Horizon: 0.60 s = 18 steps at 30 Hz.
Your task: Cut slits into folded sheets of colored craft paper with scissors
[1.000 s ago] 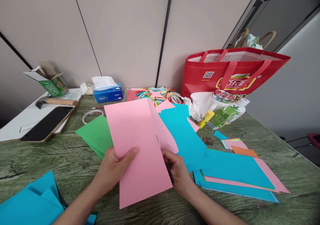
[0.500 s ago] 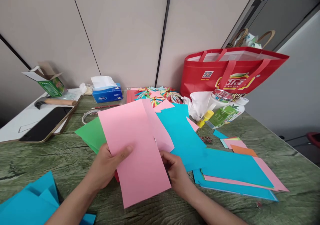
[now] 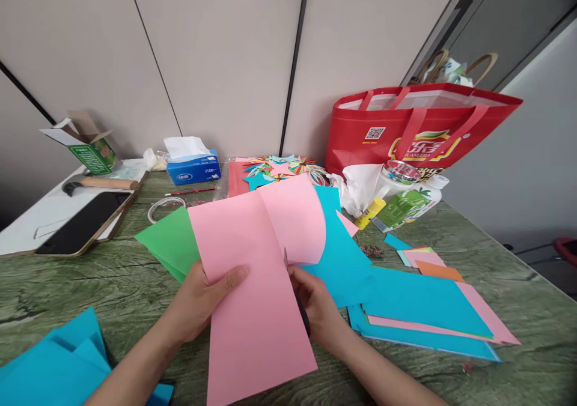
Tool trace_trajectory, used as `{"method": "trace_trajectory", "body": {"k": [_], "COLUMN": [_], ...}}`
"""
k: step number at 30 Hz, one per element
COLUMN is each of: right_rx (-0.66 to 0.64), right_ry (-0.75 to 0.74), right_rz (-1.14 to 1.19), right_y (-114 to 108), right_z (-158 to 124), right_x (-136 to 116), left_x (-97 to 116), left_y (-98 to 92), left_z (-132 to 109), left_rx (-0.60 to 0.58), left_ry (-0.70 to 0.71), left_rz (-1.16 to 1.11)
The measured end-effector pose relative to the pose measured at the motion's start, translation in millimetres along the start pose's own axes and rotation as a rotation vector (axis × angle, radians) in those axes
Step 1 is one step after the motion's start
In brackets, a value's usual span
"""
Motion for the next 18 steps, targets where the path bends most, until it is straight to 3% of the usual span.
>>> {"method": "trace_trajectory", "body": {"k": [18], "right_rx": [-0.011], "right_ry": [0.045], "right_rz": [-0.066], "right_y": [-4.4], "right_z": [-1.1], "right_x": [8.4], "left_x": [-1.8], "left_y": [-2.5], "left_z": [-2.2], "left_rx": [-0.005], "left_ry": [-0.048], "left_rz": [-0.011]}}
Point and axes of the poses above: each hand's wrist, its own z-axis towards the middle knuckle, its own y-axis out of the palm, x = y × z, the point moved 10 cm from there along z, towards the middle knuckle, and after that the axes turned 10 degrees about z, right-handed, at the moved point
